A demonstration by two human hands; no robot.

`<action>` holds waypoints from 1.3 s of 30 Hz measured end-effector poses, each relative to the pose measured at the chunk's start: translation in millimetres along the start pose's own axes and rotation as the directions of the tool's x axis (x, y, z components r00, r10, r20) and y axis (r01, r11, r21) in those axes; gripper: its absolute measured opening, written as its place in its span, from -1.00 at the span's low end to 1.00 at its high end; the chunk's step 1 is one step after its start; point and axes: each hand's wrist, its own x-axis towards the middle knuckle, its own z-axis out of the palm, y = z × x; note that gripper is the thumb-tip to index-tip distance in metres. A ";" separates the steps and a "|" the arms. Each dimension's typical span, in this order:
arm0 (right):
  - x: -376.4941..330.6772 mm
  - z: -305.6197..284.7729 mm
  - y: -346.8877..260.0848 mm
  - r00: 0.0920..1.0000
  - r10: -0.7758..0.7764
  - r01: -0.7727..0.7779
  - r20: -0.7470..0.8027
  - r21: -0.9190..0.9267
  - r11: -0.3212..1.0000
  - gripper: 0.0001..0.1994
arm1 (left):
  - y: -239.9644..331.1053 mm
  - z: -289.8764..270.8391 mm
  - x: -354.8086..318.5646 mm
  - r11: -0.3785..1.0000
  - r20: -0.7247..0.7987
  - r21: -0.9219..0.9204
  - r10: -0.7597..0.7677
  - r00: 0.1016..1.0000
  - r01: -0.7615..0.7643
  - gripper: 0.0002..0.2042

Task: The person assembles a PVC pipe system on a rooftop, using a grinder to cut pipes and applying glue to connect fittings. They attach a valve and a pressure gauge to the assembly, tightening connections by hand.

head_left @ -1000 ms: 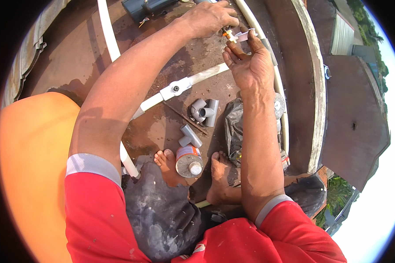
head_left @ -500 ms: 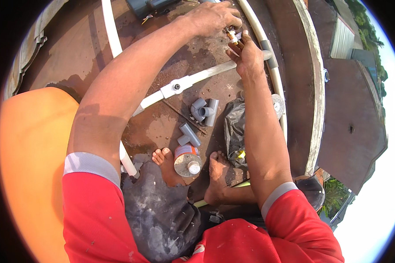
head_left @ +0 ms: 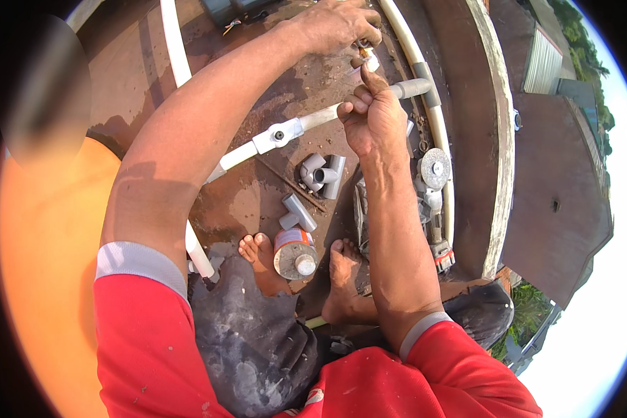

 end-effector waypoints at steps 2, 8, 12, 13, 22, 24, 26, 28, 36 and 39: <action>7.3 3.1 -18.8 0.999 -0.040 0.040 -0.024 -0.005 0.999 -0.82 | 0.7 2.5 -1.3 0.999 0.000 -0.033 -0.027 1.000 0.027 -0.69; 75.2 -12.4 -44.6 0.989 -0.143 0.140 -0.035 -0.063 0.988 -0.78 | -8.5 16.8 0.7 0.999 -0.051 0.040 -0.007 0.999 0.009 -0.71; 86.4 -22.1 -29.1 0.990 -0.106 0.110 -0.092 0.040 0.993 -0.64 | -0.8 9.2 3.5 0.997 -0.007 0.071 0.027 1.000 -0.027 -0.70; 85.9 -23.6 -25.0 0.990 -0.086 0.092 -0.116 0.053 0.994 -0.59 | -0.4 10.0 2.6 0.996 -0.027 0.083 0.039 0.999 -0.037 -0.69; 3.3 16.2 8.5 0.991 0.077 -0.091 -0.106 -0.136 0.987 -0.87 | -2.5 4.5 2.0 0.996 0.003 0.083 0.044 0.999 -0.044 -0.72; 5.6 10.5 -8.4 0.997 0.054 -0.054 -0.050 0.009 0.998 -0.85 | -5.5 6.8 1.1 0.995 -0.007 0.092 0.039 0.999 -0.038 -0.72; 11.1 11.2 -29.4 0.998 0.041 -0.035 -0.043 0.118 0.992 -0.80 | -12.1 13.2 -0.5 0.997 -0.008 0.074 0.022 1.000 -0.022 -0.70; 28.7 -4.0 -50.4 1.000 -0.025 0.024 0.004 0.108 0.994 -0.75 | -12.5 15.7 2.0 0.992 -0.002 0.122 0.021 1.000 -0.021 -0.68; 84.7 -25.3 -29.6 0.984 -0.110 0.097 -0.137 -0.097 0.991 -0.68 | -0.6 4.1 5.1 0.993 0.050 0.122 -0.010 0.999 0.004 -0.66; 69.7 -23.3 -7.3 0.992 -0.026 0.023 -0.126 -0.027 0.999 -0.67 | -9.6 14.3 1.6 0.989 0.017 0.146 0.007 1.000 -0.010 -0.66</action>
